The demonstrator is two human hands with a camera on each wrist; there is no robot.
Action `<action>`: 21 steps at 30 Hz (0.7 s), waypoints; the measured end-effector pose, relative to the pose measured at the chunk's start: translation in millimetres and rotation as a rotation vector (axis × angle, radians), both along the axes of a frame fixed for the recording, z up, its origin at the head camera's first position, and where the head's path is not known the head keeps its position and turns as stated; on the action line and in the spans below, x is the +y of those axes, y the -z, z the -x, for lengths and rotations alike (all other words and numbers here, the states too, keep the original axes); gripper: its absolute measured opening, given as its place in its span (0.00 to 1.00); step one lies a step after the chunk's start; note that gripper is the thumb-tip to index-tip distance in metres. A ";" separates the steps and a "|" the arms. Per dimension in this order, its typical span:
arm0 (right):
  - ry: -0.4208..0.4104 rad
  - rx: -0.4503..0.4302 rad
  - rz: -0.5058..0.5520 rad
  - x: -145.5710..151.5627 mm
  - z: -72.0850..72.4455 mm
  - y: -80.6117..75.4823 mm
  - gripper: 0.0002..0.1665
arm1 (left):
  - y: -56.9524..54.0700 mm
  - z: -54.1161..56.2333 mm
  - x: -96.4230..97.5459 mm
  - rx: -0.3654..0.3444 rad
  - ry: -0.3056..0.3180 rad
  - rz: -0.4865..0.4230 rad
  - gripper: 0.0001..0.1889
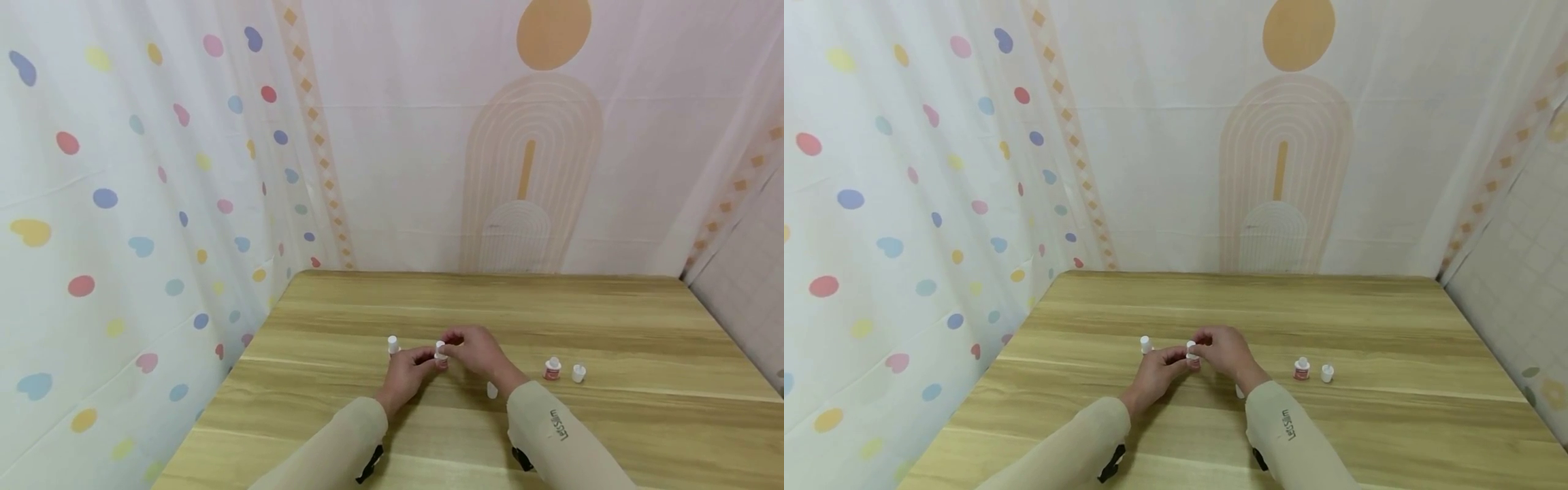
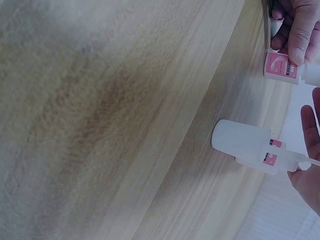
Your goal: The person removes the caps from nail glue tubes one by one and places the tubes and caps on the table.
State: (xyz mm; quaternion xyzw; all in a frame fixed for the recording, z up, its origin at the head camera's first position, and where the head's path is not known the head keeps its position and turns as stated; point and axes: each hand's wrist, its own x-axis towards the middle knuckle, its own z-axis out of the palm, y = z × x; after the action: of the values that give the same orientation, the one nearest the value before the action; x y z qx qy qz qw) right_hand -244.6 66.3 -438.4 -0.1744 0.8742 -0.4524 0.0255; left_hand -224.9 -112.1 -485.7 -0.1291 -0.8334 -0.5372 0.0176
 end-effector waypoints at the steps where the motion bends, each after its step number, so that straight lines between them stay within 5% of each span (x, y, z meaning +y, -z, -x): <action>1: 0.000 0.003 0.000 -0.2 0.1 0.2 0.03 | 0.0 0.0 0.0 0.002 0.000 0.001 0.09; 21: 0.011 0.005 0.008 0.9 -1.3 -0.8 0.04 | 0.6 0.8 1.7 -0.027 -0.013 -0.032 0.08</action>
State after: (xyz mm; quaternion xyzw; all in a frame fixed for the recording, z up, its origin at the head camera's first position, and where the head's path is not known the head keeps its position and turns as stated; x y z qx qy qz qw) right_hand -243.3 67.1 -437.6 -0.1709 0.8735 -0.4555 0.0200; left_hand -225.6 -110.4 -486.3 -0.1160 -0.8258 -0.5518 0.0119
